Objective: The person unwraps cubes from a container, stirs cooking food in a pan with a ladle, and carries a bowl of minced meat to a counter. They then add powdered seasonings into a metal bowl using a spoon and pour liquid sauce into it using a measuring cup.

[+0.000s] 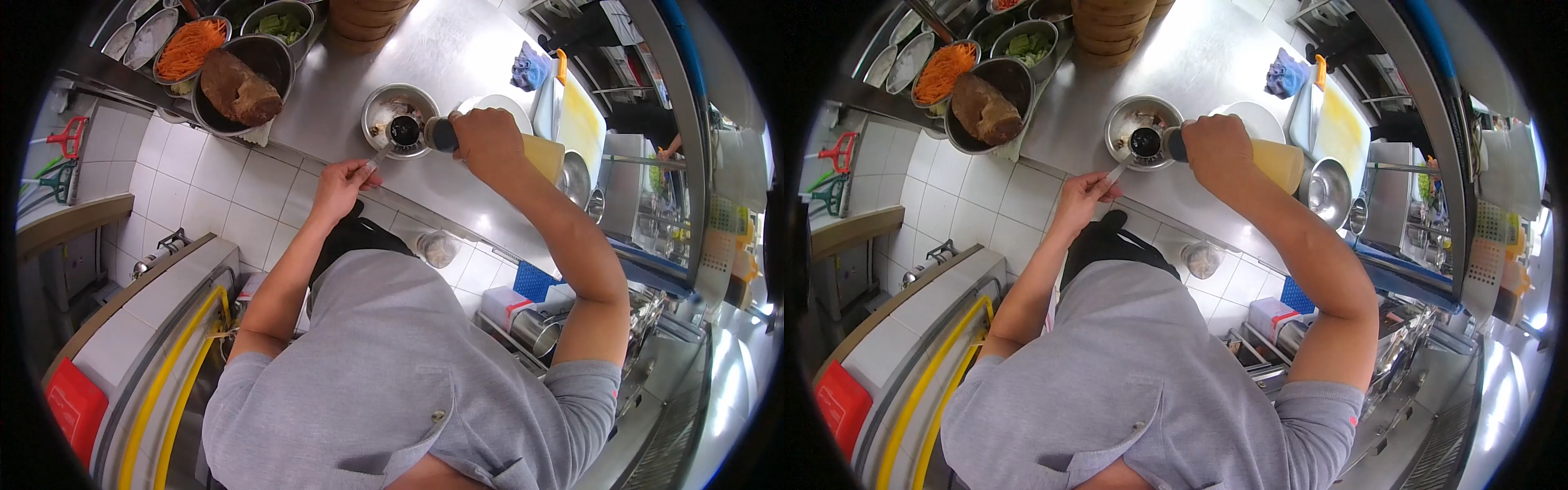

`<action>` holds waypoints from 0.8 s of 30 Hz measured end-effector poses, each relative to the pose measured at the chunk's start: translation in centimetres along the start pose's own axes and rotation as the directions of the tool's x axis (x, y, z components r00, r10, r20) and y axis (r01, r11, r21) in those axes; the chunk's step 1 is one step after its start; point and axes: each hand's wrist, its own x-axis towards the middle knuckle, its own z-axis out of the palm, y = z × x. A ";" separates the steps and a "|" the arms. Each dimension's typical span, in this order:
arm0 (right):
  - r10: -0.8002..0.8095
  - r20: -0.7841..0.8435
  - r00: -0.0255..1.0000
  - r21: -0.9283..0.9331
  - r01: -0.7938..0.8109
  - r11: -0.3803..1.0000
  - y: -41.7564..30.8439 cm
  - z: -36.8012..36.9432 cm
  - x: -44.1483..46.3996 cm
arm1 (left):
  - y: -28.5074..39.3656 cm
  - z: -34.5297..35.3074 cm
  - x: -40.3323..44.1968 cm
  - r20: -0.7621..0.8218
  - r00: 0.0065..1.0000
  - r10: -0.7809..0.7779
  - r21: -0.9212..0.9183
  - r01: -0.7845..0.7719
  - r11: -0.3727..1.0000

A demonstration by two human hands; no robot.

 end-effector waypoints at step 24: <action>0.028 0.005 1.000 0.076 -0.028 0.997 0.4 0.8 -0.7 | -0.1 -0.1 0.4 0.014 0.999 -0.050 -0.062 0.051 0.997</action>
